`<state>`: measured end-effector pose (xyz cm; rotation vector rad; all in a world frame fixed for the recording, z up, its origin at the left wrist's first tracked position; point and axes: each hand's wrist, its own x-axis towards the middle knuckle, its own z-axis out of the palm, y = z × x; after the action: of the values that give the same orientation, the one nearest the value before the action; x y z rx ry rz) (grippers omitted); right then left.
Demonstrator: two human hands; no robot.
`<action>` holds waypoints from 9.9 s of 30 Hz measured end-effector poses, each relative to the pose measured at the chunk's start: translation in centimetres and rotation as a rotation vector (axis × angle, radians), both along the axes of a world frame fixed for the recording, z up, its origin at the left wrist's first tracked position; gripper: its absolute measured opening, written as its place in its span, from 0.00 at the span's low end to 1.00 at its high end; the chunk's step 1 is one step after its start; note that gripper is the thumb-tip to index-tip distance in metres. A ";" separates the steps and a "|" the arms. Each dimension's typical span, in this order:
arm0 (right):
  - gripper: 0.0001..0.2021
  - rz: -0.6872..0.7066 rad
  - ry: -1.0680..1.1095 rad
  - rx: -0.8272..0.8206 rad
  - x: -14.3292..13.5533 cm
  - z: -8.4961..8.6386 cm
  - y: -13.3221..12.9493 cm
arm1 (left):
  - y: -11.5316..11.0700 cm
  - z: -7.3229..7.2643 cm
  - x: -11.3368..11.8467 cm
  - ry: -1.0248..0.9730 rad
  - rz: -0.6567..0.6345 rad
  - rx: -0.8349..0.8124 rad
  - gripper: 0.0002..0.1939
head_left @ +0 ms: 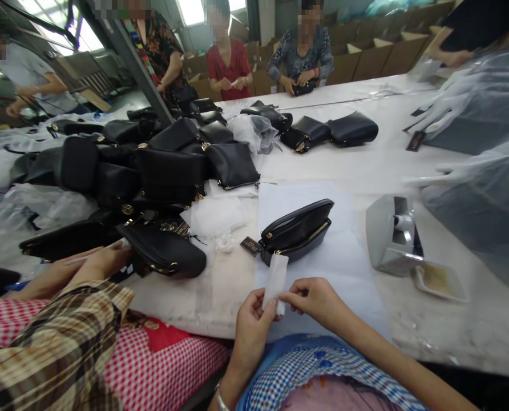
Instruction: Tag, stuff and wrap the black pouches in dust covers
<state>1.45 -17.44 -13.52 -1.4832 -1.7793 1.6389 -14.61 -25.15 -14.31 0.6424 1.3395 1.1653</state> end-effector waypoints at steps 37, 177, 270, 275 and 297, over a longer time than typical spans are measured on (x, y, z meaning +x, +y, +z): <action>0.21 -0.134 0.580 -0.168 -2.1 -1.4 -1.0 | 1.2 0.2 -1.4 0.398 -0.120 0.040 0.25; 0.08 -0.024 -0.658 1.032 7.6 -3.9 26.7 | 11.1 -5.7 2.9 1.491 -0.424 0.765 0.43; 0.30 0.171 -0.450 1.086 9.2 4.6 2.1 | 10.5 2.6 1.6 1.410 -0.704 0.800 0.11; 0.11 0.152 -0.516 1.157 8.6 2.6 3.2 | 11.1 3.0 1.6 1.486 -0.697 0.819 0.11; 0.04 -0.006 -0.363 1.067 9.7 0.4 7.9 | 15.1 2.4 0.9 1.626 -0.640 0.824 0.07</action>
<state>11.12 -9.56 -13.09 -1.2322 -2.2397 0.2139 -13.75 -10.01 -11.92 2.7615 1.5396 0.4316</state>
